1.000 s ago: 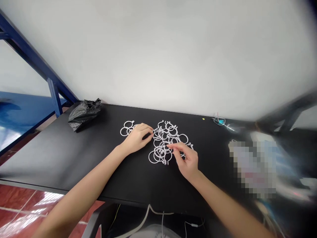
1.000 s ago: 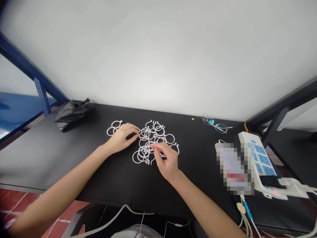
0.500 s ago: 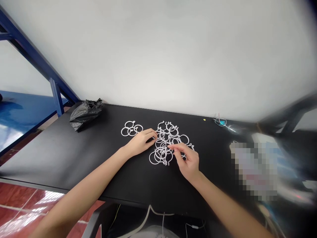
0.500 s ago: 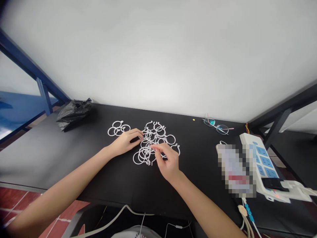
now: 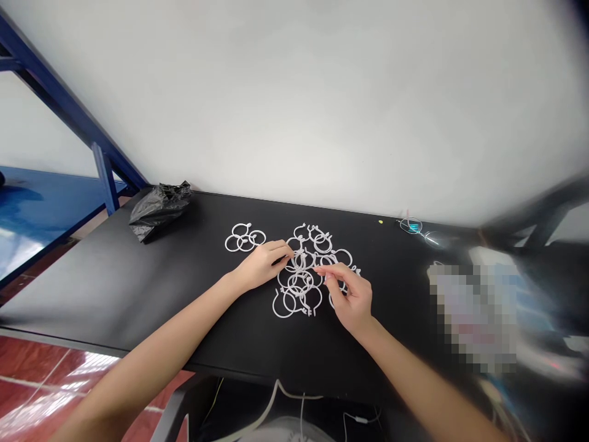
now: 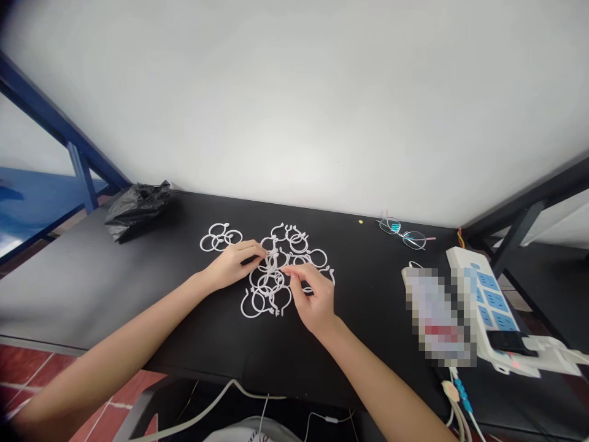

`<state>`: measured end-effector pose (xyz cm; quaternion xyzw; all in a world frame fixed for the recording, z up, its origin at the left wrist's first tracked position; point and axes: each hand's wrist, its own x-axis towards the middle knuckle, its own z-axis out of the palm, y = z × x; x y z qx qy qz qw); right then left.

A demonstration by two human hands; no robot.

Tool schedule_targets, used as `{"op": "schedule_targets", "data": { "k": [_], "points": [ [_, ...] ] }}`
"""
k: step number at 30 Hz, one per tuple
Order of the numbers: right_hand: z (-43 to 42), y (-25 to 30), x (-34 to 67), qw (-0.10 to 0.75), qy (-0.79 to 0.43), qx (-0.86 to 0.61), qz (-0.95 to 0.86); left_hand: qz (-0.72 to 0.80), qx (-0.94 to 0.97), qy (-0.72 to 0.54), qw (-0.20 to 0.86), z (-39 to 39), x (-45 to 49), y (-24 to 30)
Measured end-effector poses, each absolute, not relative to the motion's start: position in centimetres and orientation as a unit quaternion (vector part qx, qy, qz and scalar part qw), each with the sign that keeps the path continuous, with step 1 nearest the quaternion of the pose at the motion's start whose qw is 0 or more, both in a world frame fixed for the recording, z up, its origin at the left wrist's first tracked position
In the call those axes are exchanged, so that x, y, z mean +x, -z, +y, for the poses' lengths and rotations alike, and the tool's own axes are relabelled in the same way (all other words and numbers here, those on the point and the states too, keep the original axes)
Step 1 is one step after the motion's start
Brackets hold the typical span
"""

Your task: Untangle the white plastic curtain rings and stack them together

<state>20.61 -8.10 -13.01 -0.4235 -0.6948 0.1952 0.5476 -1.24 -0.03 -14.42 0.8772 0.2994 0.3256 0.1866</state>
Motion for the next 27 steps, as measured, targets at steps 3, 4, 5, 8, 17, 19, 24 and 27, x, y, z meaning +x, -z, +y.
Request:
{"op": "schedule_targets", "data": {
  "k": [3,4,5,8,17,19,24,27],
  "points": [
    [-8.1,13.0,20.6,0.548,-0.194,-0.424,-0.695,0.292,0.877,-0.340,0.171,-0.1,-1.2,14.6],
    [-8.1,12.9,20.6,0.548,-0.193,-0.424,-0.695,0.291,0.876,-0.345,0.168,-0.1,-1.1,14.6],
    [-8.0,12.9,20.6,0.549,-0.192,-0.424,-0.694,0.292,0.875,-0.347,0.170,-0.2,-1.1,14.5],
    [-7.9,12.5,20.7,0.544,-0.172,-0.413,-0.709,0.295,0.867,-0.354,0.190,-0.4,-1.0,14.2],
    [-9.6,12.3,18.4,0.243,-0.055,-0.294,-0.923,0.298,0.834,-0.416,0.207,-0.3,-0.8,14.2],
    [-9.7,12.7,18.3,0.218,-0.066,-0.308,-0.924,0.308,0.812,-0.433,0.244,-0.4,-0.7,14.2],
    [-8.8,13.1,19.3,0.239,-0.075,-0.351,-0.902,0.308,0.688,-0.484,0.444,-0.5,-0.1,14.0],
    [-8.4,13.3,19.7,0.254,-0.077,-0.362,-0.894,0.294,0.602,-0.494,0.554,-0.6,0.1,13.6]
  ]
}}
